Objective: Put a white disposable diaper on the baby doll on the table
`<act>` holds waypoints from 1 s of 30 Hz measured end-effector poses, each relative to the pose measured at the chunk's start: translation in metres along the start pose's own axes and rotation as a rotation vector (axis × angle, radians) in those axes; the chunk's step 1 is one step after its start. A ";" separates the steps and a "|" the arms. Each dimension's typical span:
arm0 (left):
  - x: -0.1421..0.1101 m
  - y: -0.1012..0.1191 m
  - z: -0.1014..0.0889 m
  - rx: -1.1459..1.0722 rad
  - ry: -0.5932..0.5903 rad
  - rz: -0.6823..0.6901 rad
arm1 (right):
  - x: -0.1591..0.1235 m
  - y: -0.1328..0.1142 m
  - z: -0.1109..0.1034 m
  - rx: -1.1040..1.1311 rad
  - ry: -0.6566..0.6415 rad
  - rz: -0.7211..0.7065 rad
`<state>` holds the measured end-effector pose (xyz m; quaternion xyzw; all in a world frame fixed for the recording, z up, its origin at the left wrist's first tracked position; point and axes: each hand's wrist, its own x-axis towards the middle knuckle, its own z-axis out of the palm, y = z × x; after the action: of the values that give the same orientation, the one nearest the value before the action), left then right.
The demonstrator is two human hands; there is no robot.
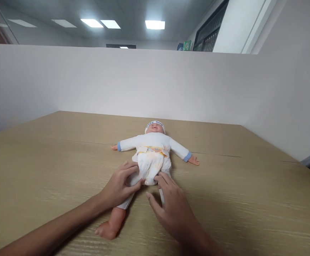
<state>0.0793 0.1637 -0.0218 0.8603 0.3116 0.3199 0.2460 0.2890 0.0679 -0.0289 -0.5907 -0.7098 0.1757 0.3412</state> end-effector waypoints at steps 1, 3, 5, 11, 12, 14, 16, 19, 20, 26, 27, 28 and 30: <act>0.001 0.001 -0.001 0.002 -0.015 -0.013 | 0.001 0.000 0.000 -0.001 0.000 0.023; 0.002 0.001 -0.002 -0.008 -0.009 -0.068 | 0.005 0.001 0.001 0.004 0.021 0.104; 0.004 0.000 -0.002 -0.066 0.029 -0.133 | 0.010 0.003 0.002 0.040 0.055 0.193; 0.003 -0.012 0.003 -0.461 0.048 -0.235 | 0.017 0.013 -0.001 0.215 0.218 0.286; 0.002 -0.013 0.004 -0.494 0.073 -0.261 | 0.016 0.014 -0.004 0.211 0.234 0.295; 0.000 -0.013 0.007 -0.514 0.123 -0.313 | 0.014 0.015 -0.010 0.192 0.238 0.328; -0.002 -0.010 0.007 -0.496 0.152 -0.347 | 0.011 0.015 -0.017 0.193 0.210 0.358; -0.004 -0.002 0.002 -0.401 0.131 -0.355 | 0.010 0.014 -0.022 0.170 0.162 0.329; -0.004 0.000 0.000 -0.362 0.111 -0.352 | 0.009 0.013 -0.021 0.143 0.158 0.309; 0.006 0.004 -0.010 -0.381 -0.088 -0.356 | 0.012 0.010 -0.008 0.122 0.149 0.185; 0.008 0.003 -0.010 -0.427 -0.107 -0.362 | 0.013 0.011 -0.005 0.143 0.156 0.172; 0.009 0.002 -0.009 -0.474 -0.118 -0.373 | 0.014 0.013 -0.003 0.170 0.168 0.171; 0.010 -0.001 -0.008 -0.562 -0.120 -0.403 | 0.016 0.017 -0.001 0.239 0.179 0.195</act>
<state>0.0796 0.1732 -0.0128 0.6975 0.3600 0.2871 0.5490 0.3006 0.0871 -0.0350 -0.6253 -0.5899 0.2378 0.4522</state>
